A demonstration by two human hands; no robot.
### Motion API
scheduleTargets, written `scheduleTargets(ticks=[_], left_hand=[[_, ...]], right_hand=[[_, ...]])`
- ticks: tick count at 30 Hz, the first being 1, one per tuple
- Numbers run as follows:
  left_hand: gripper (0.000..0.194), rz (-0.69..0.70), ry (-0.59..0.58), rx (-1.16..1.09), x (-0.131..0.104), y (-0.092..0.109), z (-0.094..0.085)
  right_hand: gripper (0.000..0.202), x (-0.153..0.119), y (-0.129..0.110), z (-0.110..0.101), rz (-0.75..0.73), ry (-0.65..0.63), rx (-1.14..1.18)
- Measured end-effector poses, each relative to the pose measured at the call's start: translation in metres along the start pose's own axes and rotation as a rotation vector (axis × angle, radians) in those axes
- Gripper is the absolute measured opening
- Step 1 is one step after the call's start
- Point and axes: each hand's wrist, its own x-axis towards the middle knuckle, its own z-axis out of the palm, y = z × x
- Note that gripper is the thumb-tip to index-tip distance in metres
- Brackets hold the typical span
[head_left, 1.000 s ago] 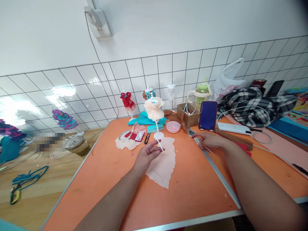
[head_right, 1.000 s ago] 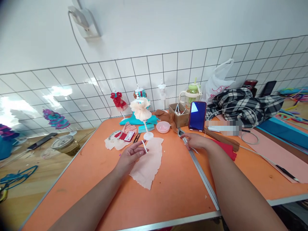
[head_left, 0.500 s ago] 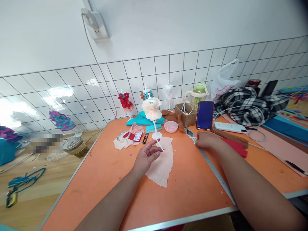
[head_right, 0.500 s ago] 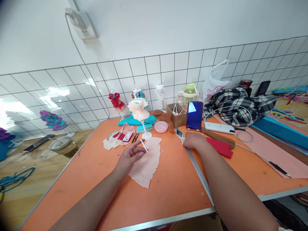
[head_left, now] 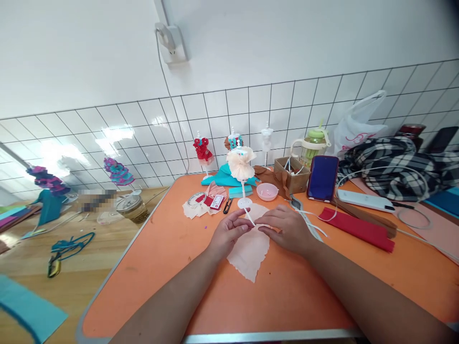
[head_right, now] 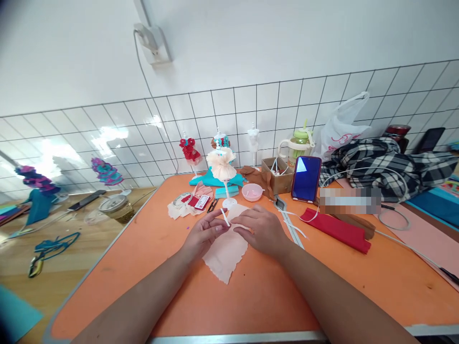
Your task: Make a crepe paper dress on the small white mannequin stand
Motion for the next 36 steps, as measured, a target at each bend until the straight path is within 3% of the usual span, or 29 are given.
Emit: scheduleTargets(ticks=[7, 21, 25, 31, 33, 36], left_hand=[[0.052, -0.024, -0.034, 0.047, 0.000, -0.003, 0.003], [0.051, -0.035, -0.028, 0.060, 0.000, -0.006, 0.001], [0.050, -0.046, 0.031, 0.217, 0.002, -0.007, 0.003], [0.032, -0.128, 0.259, 0.692, 0.002, -0.006, 0.009], [0.030, -0.084, 0.318, 0.824, 0.002, -0.004, 0.009], [0.033, -0.013, 0.403, 0.980, 0.002, -0.001, 0.007]], right_hand=[[0.015, 0.000, -0.006, 0.004, -0.030, 0.100, -0.037], [0.019, -0.001, -0.014, 0.005, 0.011, 0.037, 0.042], [0.012, 0.003, -0.013, 0.008, 0.275, -0.014, 0.229], [0.024, 0.008, 0.004, 0.012, 0.768, -0.124, 0.908], [0.027, 0.007, 0.006, 0.014, 0.881, -0.126, 0.951], [0.025, 0.006, 0.005, 0.018, 0.881, -0.133, 0.889]])
